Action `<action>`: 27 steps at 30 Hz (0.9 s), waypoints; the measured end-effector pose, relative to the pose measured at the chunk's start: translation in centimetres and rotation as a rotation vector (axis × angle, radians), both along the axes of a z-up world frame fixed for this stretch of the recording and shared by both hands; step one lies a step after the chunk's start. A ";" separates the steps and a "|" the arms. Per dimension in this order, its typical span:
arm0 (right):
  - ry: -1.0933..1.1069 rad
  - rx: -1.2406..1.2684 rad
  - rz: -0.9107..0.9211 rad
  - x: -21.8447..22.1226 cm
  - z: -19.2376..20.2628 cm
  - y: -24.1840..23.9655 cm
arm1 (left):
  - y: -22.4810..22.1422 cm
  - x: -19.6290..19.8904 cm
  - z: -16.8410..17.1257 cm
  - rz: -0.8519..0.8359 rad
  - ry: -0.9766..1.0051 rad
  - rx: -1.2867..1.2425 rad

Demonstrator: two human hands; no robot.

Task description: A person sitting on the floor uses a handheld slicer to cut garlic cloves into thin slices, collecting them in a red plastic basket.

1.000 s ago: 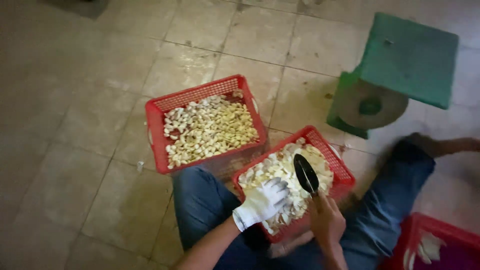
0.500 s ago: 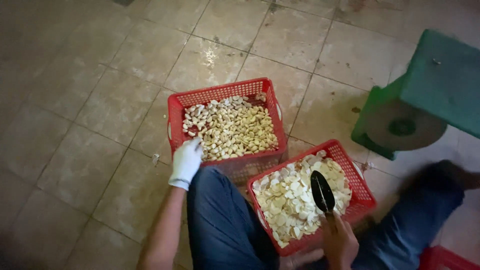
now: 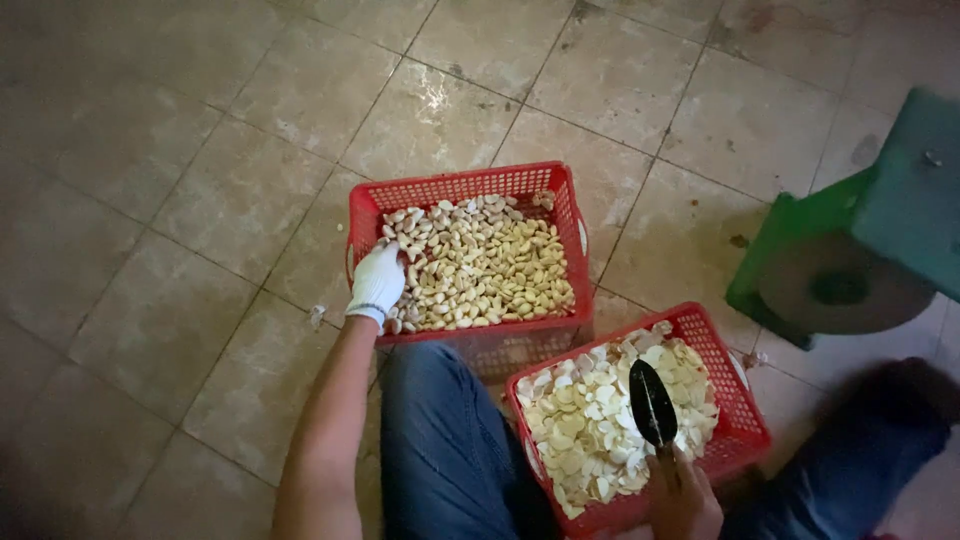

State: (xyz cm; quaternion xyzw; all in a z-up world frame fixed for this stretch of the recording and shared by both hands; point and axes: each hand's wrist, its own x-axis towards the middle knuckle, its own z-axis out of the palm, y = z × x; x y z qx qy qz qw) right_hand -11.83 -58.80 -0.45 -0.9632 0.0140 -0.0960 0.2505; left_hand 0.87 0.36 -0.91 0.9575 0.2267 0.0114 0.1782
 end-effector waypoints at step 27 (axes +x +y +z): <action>0.029 0.175 0.016 0.4 -2.9 1.3 | -8.3 3.7 -0.9 -0.281 -0.108 -0.243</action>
